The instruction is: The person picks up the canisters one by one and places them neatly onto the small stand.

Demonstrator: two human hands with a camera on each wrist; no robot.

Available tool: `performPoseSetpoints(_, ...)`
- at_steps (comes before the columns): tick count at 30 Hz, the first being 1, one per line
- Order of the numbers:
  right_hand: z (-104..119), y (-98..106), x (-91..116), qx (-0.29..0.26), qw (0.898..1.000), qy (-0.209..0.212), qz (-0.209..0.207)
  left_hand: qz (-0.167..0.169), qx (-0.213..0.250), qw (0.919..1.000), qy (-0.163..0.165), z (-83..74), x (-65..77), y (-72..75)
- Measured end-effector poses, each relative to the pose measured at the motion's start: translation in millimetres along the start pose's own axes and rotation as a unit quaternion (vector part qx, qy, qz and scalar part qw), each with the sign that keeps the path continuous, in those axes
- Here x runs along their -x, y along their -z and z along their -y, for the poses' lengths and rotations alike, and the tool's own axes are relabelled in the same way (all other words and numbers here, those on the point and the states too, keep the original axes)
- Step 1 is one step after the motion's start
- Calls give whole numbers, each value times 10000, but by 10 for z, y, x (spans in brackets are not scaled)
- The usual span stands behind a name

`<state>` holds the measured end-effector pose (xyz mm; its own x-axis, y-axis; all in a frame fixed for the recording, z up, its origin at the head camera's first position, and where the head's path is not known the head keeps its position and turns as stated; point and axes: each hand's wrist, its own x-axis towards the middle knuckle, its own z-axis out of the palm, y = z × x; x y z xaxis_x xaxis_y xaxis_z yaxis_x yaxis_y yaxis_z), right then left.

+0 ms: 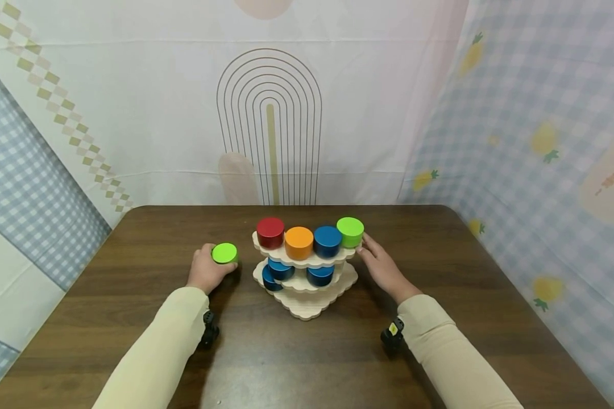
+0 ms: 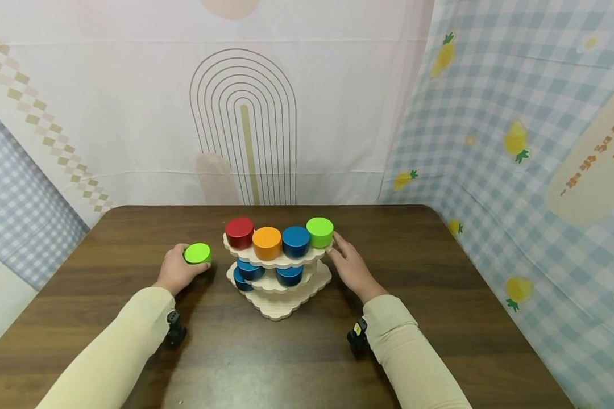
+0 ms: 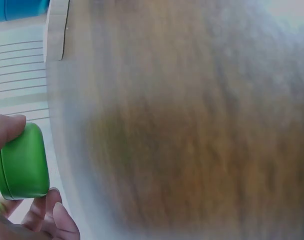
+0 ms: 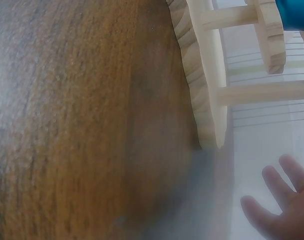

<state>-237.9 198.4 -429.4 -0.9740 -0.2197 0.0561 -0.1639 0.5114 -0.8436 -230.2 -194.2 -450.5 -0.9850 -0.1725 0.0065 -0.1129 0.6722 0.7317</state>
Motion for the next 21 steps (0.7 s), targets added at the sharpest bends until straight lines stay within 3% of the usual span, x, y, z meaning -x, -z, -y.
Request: performPoseSetpoints(21,-5,2,0,-70,9999,75,15,-12,18,9997,-261,-47,202,106)
